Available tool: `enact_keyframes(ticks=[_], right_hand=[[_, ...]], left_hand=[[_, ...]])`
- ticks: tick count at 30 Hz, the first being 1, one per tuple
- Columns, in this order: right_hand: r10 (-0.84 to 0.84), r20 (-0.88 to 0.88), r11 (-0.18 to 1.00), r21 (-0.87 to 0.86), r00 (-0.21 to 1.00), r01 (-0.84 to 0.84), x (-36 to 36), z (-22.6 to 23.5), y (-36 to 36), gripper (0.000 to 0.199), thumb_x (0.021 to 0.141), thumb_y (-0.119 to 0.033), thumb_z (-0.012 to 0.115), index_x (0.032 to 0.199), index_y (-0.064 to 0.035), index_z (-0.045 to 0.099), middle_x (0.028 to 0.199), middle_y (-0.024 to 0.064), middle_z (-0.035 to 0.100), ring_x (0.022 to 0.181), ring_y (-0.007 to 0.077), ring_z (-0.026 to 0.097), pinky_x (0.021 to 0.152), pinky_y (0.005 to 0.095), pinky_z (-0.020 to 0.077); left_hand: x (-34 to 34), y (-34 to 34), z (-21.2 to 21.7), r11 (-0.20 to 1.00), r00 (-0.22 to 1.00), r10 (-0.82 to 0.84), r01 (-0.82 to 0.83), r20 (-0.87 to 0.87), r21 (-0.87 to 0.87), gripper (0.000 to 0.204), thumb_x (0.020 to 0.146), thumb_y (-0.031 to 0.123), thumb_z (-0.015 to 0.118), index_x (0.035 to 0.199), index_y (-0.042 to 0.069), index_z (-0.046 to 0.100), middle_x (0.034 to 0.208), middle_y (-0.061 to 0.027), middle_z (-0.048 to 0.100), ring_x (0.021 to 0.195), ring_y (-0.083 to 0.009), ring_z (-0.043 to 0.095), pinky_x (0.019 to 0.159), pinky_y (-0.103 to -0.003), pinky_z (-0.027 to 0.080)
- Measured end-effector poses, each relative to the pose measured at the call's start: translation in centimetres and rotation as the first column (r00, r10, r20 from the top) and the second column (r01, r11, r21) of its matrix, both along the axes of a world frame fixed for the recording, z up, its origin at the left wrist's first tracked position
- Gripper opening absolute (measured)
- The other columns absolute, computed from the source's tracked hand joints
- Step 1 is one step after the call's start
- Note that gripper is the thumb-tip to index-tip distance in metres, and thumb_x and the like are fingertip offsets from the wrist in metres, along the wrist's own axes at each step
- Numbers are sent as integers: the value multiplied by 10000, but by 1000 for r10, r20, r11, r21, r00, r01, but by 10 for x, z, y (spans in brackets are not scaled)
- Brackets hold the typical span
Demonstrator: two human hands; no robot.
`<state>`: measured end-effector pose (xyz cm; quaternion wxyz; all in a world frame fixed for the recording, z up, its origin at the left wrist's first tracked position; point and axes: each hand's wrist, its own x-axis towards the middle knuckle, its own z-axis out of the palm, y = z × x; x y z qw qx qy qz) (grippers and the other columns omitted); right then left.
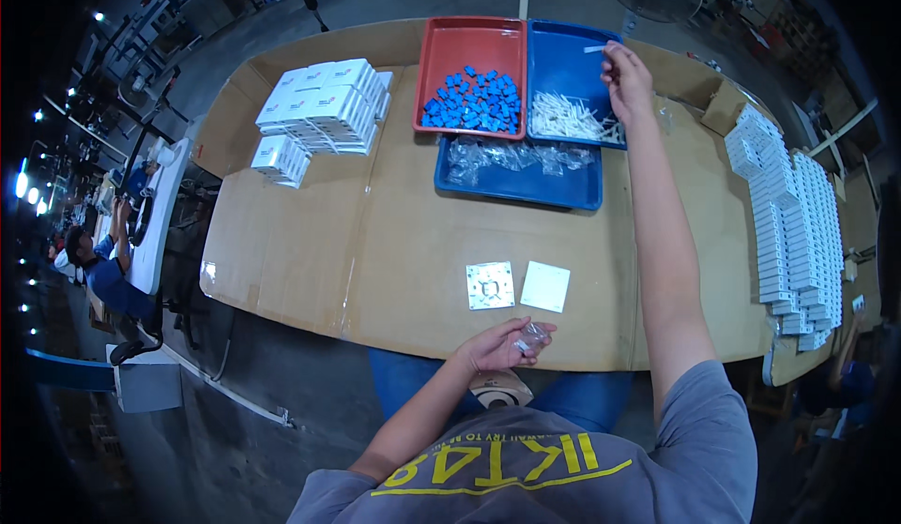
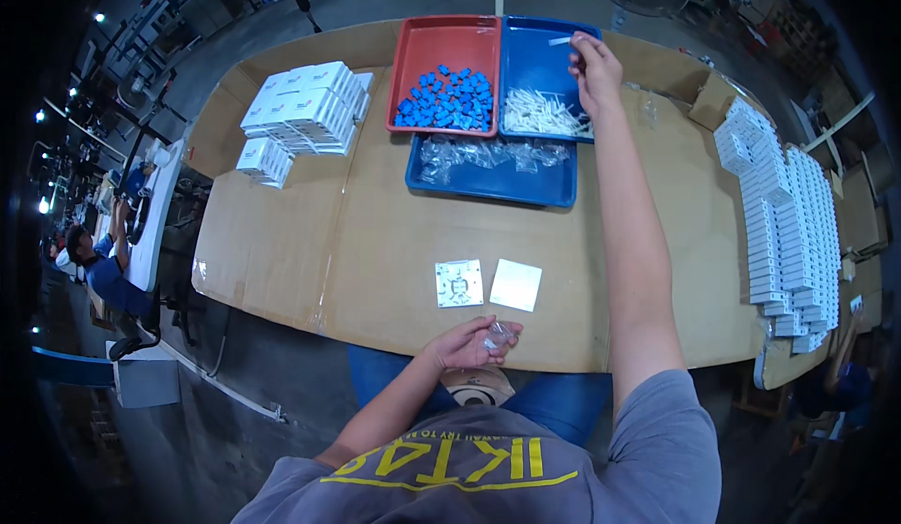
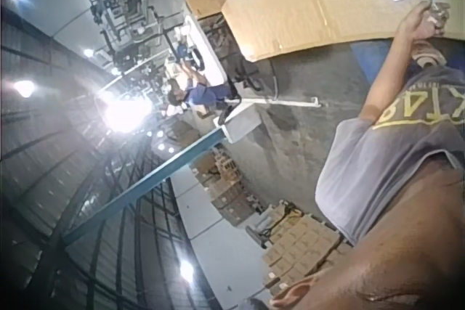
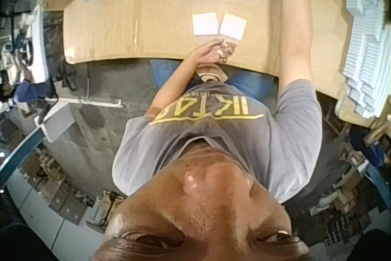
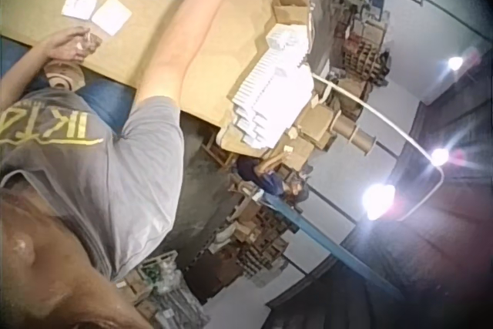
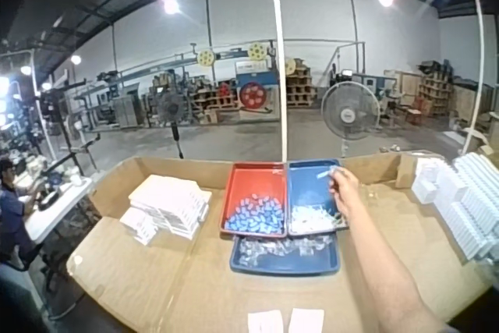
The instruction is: The person assembles electronic components by hand, placing blue plastic connectors, white plastic pins, and instruction sheets into plastic baggies, then packaging the baggies into small cardboard boxes.
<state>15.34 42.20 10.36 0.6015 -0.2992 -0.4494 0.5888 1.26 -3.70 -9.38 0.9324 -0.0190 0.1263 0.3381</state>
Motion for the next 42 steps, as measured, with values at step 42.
enact_keyframes(ticks=[42], right_hand=[[506,607,860,-300,613,-413,77,-120,-402,51,898,-49,744,949,-40,739,1220,49,671,978,139,627,816,283,475]], left_hand=[[17,-12,11,968,933,125,-41,-336,248,442,1099,404,497,1253,7,617,1155,-129,705,999,-206,713,931,-356,585]])
